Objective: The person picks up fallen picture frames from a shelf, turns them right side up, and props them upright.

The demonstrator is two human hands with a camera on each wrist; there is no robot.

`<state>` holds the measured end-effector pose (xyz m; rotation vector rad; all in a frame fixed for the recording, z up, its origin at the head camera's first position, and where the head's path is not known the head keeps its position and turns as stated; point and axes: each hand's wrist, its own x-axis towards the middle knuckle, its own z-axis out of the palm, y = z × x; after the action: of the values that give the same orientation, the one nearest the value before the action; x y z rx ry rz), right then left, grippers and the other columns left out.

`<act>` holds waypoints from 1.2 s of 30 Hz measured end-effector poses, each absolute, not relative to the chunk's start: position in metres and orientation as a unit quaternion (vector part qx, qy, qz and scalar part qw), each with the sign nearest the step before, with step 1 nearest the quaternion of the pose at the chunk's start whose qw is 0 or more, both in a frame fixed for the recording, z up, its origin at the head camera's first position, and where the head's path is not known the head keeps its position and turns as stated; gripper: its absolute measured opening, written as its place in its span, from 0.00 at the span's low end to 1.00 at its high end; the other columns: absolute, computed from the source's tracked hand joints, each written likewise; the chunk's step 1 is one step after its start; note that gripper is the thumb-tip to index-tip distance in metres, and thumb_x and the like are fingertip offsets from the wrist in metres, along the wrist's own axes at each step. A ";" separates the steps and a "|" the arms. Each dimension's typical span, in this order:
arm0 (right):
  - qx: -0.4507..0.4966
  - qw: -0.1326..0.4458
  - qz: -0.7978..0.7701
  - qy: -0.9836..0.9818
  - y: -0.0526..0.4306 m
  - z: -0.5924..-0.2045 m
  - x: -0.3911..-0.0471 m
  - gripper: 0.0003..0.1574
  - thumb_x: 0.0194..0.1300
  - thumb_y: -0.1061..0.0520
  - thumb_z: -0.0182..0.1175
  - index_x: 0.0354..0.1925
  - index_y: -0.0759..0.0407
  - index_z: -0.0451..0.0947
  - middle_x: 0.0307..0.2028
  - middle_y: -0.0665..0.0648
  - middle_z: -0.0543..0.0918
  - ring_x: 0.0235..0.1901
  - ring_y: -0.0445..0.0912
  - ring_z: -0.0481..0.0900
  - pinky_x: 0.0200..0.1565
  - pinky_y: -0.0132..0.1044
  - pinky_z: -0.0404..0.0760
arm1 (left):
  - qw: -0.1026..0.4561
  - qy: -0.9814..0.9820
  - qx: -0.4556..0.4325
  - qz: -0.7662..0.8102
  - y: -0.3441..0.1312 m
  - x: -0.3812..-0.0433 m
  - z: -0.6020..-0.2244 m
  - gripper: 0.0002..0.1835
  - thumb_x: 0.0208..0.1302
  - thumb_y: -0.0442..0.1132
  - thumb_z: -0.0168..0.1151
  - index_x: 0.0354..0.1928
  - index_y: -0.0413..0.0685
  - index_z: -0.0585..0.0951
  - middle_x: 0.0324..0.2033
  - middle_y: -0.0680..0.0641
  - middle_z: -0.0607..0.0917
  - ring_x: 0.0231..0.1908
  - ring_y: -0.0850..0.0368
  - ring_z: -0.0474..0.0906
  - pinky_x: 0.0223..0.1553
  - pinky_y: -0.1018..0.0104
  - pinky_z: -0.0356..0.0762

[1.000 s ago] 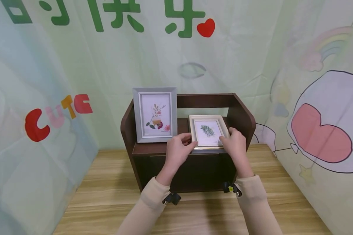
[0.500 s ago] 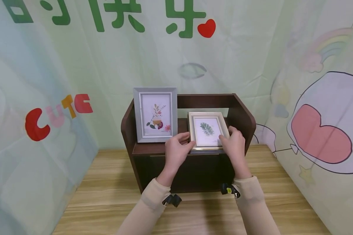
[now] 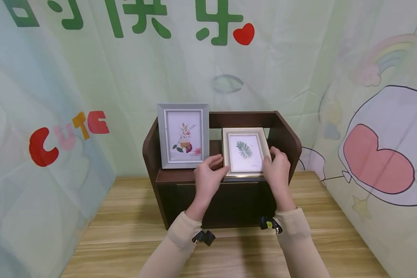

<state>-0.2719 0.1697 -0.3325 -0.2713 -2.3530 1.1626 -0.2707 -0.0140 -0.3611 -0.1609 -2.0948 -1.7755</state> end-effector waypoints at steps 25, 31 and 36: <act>-0.077 0.277 0.490 -0.823 0.169 -0.335 -0.279 0.25 0.66 0.65 0.53 0.62 0.66 0.70 0.56 0.68 0.77 0.52 0.58 0.78 0.54 0.50 0.77 | 0.166 -0.727 -0.063 -0.663 -0.020 -0.274 -0.346 0.25 0.50 0.28 0.71 0.53 0.36 0.79 0.49 0.39 0.83 0.48 0.48 0.82 0.48 0.62 0.80; -0.074 0.270 0.497 -0.822 0.171 -0.333 -0.281 0.26 0.65 0.63 0.55 0.62 0.65 0.70 0.56 0.67 0.78 0.52 0.57 0.79 0.54 0.49 0.77 | 0.174 -0.723 -0.068 -0.665 -0.022 -0.276 -0.346 0.25 0.49 0.27 0.70 0.53 0.34 0.79 0.48 0.38 0.84 0.47 0.47 0.83 0.48 0.61 0.81; -0.065 0.265 0.505 -0.819 0.174 -0.330 -0.282 0.26 0.65 0.62 0.56 0.61 0.65 0.71 0.56 0.66 0.78 0.52 0.56 0.80 0.54 0.48 0.78 | 0.194 -0.723 -0.077 -0.659 -0.021 -0.276 -0.346 0.24 0.50 0.27 0.70 0.53 0.35 0.79 0.48 0.38 0.84 0.47 0.46 0.83 0.47 0.61 0.81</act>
<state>-0.2817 0.1741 -0.3295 -0.1753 -2.2122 1.3658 -0.2760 -0.0214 -0.3458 -0.2162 -2.0265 -1.8467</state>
